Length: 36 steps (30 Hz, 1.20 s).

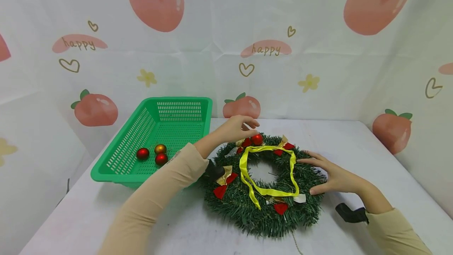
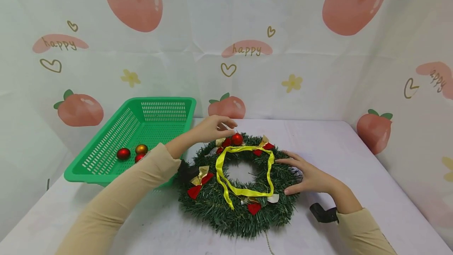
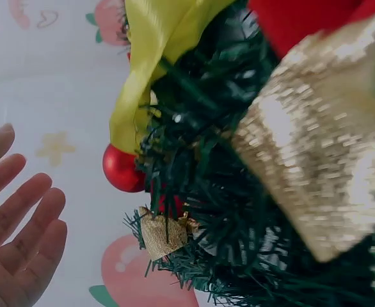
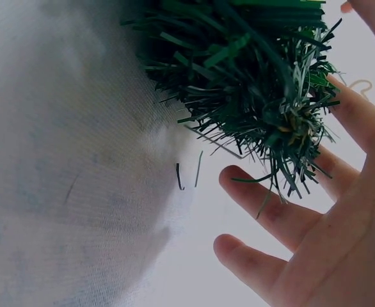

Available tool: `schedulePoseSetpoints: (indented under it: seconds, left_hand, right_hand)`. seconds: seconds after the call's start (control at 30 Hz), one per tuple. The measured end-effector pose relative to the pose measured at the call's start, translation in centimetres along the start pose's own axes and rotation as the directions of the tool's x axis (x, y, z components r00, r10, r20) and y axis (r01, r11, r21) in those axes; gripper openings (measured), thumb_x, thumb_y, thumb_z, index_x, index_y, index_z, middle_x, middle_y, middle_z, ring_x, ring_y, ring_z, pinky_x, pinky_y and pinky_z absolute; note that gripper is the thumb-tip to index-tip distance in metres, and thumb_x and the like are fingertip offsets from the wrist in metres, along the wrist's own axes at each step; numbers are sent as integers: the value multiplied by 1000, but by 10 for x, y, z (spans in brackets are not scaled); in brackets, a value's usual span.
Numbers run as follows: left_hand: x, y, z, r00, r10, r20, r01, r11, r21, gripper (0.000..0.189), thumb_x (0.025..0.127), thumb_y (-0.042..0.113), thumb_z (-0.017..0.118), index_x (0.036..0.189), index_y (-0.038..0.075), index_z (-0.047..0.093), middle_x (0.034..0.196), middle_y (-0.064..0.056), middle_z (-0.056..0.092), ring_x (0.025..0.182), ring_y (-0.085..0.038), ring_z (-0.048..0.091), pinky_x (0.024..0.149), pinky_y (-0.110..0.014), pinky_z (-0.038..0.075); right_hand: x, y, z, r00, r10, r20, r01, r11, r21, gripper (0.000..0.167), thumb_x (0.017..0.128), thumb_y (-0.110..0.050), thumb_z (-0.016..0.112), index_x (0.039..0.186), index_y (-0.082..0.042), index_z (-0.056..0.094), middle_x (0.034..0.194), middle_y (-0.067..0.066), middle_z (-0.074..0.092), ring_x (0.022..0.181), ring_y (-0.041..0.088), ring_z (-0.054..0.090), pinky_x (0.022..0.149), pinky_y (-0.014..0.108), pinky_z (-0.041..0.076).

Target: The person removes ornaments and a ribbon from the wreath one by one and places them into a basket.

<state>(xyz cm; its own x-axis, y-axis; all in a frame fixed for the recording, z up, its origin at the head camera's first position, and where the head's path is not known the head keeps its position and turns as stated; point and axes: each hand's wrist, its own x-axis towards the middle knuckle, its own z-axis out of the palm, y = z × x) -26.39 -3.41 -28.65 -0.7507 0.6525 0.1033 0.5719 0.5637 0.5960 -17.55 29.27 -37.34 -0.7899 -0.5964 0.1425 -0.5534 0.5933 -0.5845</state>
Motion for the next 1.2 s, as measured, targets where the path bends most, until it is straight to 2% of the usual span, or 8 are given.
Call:
schedulePoseSetpoints:
  seconds: [0.13,0.43,0.63,0.83,1.2]
  left_hand:
    - [9,-6,1,1000,-6,7,6,1000,-9,37,91,21,61,125,5,59,124,-12,61,108,-26,63,91,-30,52]
    - [17,-14,7,993,-97,71,100,995,-32,36,92,20,60,126,9,59,130,-10,58,115,-27,60,91,-30,52]
    - [21,-17,14,989,-94,114,95,995,-6,38,91,17,60,129,10,57,133,-10,56,118,-26,58,93,-29,51]
    - [24,-18,20,982,-113,150,108,993,47,38,91,16,61,129,12,58,132,-8,57,113,-26,61,88,-29,53]
    - [23,-19,26,983,-116,141,96,985,140,40,89,15,64,128,10,57,124,-14,61,106,-26,62,84,-30,53]
  right_hand:
    - [0,-1,0,1000,-2,1,2,1000,1,76,71,-22,80,137,-15,44,146,30,22,122,-28,7,84,72,35]
    - [0,-3,0,1000,1,0,-1,1000,4,76,71,-22,80,137,-15,44,146,31,22,121,-28,7,84,73,34]
    - [0,-2,0,1000,5,0,-5,1000,2,76,71,-23,80,137,-15,44,146,31,22,122,-28,7,84,73,35]
    - [0,0,0,1000,4,-3,-4,1000,-6,76,71,-23,81,137,-16,44,146,31,22,121,-28,6,84,72,35]
    - [0,0,1,1000,-8,-9,8,1000,-7,76,70,-23,81,137,-16,45,145,31,23,122,-28,6,84,73,35]
